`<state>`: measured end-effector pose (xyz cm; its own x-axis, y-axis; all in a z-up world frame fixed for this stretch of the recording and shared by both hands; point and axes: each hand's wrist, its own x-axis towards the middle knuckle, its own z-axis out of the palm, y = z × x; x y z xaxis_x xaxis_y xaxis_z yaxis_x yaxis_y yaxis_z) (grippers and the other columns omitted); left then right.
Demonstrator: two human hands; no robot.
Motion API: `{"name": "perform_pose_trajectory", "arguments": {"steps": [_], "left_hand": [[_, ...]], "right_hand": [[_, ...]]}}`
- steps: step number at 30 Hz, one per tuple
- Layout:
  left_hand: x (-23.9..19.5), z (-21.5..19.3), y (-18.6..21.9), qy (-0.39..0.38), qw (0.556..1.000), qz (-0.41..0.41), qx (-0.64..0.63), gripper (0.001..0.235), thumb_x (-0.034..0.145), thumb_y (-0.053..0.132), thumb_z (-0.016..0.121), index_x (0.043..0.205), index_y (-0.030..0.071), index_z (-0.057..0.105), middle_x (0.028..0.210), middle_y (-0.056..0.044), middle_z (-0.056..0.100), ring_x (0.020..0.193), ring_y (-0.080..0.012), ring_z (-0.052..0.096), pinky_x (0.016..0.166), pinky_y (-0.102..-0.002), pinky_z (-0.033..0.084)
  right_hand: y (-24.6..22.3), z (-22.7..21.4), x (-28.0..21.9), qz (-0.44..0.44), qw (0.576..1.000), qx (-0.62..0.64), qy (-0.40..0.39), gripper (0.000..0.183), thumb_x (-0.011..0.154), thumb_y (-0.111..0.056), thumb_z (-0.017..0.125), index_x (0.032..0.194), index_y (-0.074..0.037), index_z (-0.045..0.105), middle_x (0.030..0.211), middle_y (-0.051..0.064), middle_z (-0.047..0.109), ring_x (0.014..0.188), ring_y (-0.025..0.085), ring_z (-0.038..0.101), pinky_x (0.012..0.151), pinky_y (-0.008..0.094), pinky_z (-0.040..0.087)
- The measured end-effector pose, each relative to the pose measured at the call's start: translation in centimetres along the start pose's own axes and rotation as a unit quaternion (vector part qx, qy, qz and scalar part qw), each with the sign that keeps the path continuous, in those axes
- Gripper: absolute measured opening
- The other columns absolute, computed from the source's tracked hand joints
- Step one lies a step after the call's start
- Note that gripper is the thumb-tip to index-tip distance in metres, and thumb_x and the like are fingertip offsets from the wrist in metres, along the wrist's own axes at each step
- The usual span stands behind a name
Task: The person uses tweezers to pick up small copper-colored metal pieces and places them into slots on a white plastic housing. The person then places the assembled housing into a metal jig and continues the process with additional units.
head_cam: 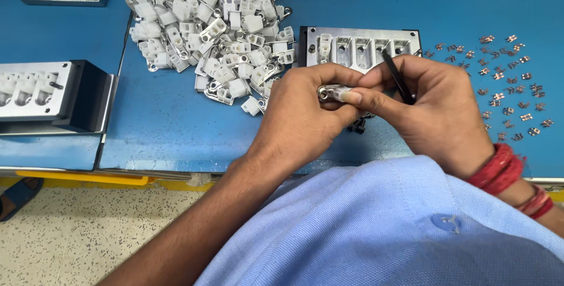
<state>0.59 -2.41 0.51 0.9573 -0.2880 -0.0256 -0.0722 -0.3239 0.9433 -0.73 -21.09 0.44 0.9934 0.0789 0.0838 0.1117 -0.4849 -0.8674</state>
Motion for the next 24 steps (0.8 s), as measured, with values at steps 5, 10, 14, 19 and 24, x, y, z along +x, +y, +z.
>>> {"name": "perform_pose_trajectory", "arguments": {"steps": [5, 10, 14, 19, 24], "left_hand": [[0.4, 0.1, 0.0, 0.01, 0.999, -0.035, 0.015, 0.025, 0.081, 0.017, 0.078, 0.105, 0.011, 0.077, 0.099, -0.005, 0.08, 0.086, -0.012, 0.076, 0.077, -0.031, 0.063], [0.4, 1.1, 0.1, 0.028, 0.997, -0.042, 0.064, 0.024, 0.077, 0.017, 0.082, 0.1, 0.011, 0.079, 0.099, -0.006, 0.08, 0.088, -0.0114, 0.075, 0.08, -0.029, 0.061], [0.3, 2.1, 0.7, 0.027, 0.989, -0.121, 0.079, 0.024, 0.077, 0.016, 0.08, 0.1, 0.012, 0.079, 0.098, -0.004, 0.08, 0.081, -0.0125, 0.077, 0.074, -0.029, 0.063], [0.2, 3.3, 1.7, 0.037, 0.986, -0.151, 0.064, 0.025, 0.076, 0.015, 0.079, 0.101, 0.013, 0.078, 0.095, -0.004, 0.081, 0.079, -0.0133, 0.078, 0.075, -0.03, 0.063], [0.1, 4.1, 1.7, 0.056, 0.992, -0.081, 0.073, 0.029, 0.072, 0.012, 0.083, 0.101, 0.011, 0.079, 0.096, -0.005, 0.081, 0.086, -0.013, 0.077, 0.081, -0.03, 0.06]], "right_hand": [[1.3, -0.9, -1.4, -0.002, 0.999, 0.017, -0.04, 0.023, 0.093, -0.021, 0.072, 0.109, -0.006, 0.075, 0.095, 0.003, 0.077, 0.086, 0.012, 0.072, 0.074, 0.024, 0.061], [-0.5, -3.3, -2.9, -0.049, 0.969, -0.239, -0.029, 0.022, 0.087, -0.019, 0.078, 0.108, -0.011, 0.078, 0.099, 0.004, 0.081, 0.089, 0.017, 0.077, 0.068, 0.032, 0.06], [-1.6, -5.6, -3.8, -0.168, 0.972, -0.158, 0.039, 0.016, 0.095, -0.012, 0.074, 0.109, -0.008, 0.068, 0.107, 0.005, 0.075, 0.104, 0.016, 0.074, 0.096, 0.033, 0.061], [-0.7, -6.7, -2.7, -0.244, 0.95, -0.196, 0.017, 0.017, 0.09, -0.006, 0.078, 0.106, -0.006, 0.071, 0.105, 0.007, 0.076, 0.103, 0.019, 0.074, 0.104, 0.04, 0.056], [-0.8, -5.3, -0.9, -0.321, 0.935, -0.146, -0.018, 0.021, 0.086, -0.006, 0.08, 0.105, -0.008, 0.071, 0.106, 0.005, 0.077, 0.102, 0.018, 0.075, 0.095, 0.036, 0.056]]}}
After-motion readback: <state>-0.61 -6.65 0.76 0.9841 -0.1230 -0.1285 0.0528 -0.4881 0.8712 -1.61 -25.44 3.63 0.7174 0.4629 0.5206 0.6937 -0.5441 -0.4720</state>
